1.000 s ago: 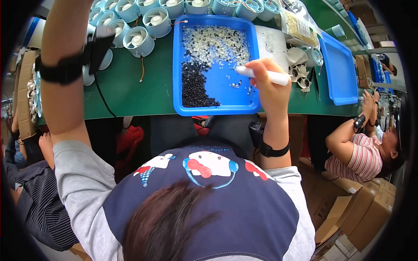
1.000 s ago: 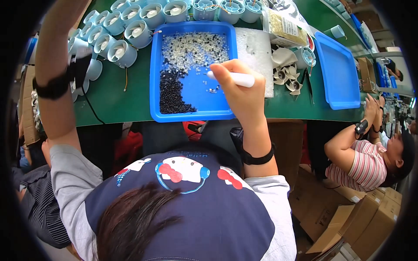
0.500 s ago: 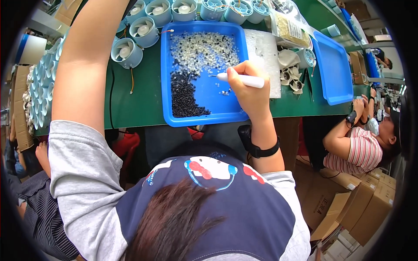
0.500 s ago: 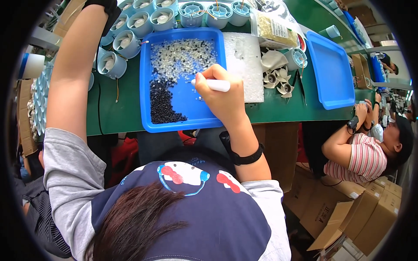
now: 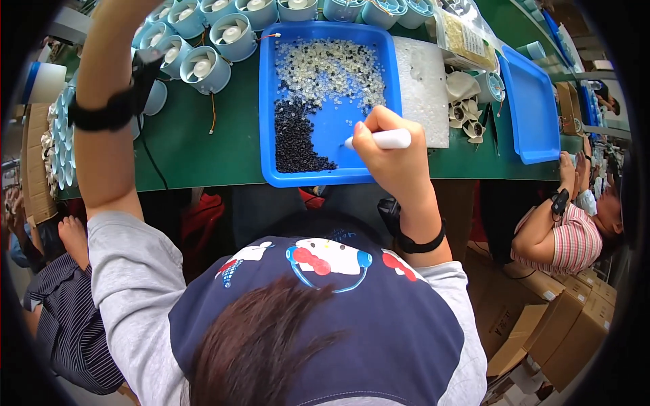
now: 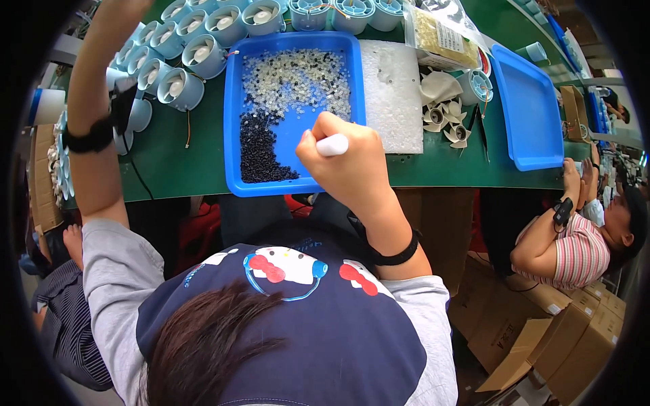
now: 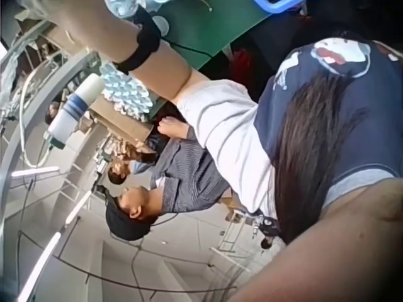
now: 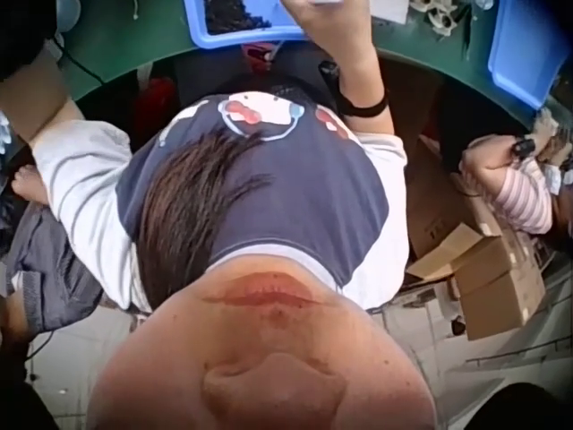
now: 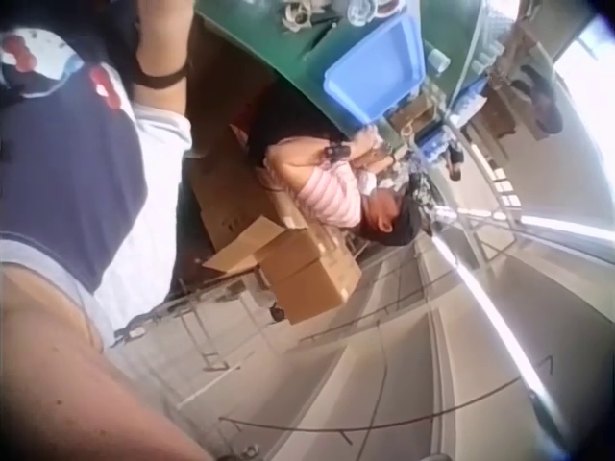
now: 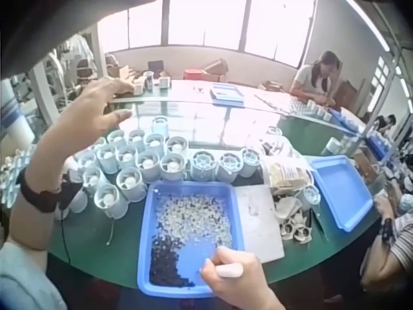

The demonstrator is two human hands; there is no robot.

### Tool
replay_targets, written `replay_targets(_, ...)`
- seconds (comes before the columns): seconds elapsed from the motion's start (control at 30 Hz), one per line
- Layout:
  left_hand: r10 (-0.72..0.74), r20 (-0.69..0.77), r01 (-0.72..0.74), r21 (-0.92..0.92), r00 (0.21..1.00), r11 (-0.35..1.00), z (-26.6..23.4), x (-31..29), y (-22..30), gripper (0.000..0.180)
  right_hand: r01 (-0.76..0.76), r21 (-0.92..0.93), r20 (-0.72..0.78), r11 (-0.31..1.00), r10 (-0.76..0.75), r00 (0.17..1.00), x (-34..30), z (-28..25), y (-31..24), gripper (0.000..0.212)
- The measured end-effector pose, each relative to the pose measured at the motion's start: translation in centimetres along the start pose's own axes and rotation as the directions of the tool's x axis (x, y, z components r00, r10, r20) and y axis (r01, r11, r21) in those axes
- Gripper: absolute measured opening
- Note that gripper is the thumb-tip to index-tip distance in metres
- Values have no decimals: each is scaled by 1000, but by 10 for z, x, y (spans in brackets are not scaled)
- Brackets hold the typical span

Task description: The person picks up a fan housing, uses a power screwdriver to drive a screw into the back, and spins the blades to check them before placing it back on the table. This process is repeated for several fan housings, with the person frequently retrieving screws from a blue tray.

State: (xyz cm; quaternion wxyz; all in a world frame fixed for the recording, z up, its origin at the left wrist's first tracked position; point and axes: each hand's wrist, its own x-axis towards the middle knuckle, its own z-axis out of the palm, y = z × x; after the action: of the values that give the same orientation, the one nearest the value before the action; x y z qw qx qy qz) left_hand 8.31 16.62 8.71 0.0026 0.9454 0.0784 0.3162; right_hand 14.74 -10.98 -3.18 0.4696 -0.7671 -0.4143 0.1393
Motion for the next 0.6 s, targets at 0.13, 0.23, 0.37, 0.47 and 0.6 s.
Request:
replay_targets(0.13,155,78,-172,334,985,927,-3,-83,-11,41,97,-177,60,979,-88,994,-18,-9,-9,17)
replay_targets(0.23,-282,306,217,229,909,949,16,-115,-3,40,5,-123,-75,992,-15,997,-13,-8,-3,17)
replay_targets(0.37,-294,243,260,165,924,951,26,-139,-8,44,13,104,-84,994,-4,996,-1,5,-3,17)
replay_targets(0.47,-256,294,257,37,921,966,22,-146,0,46,17,204,-33,979,-10,999,1,10,1,16)
replay_targets(0.6,-136,318,137,21,938,990,15,-153,16,46,-3,230,48,973,-8,999,2,12,1,14)
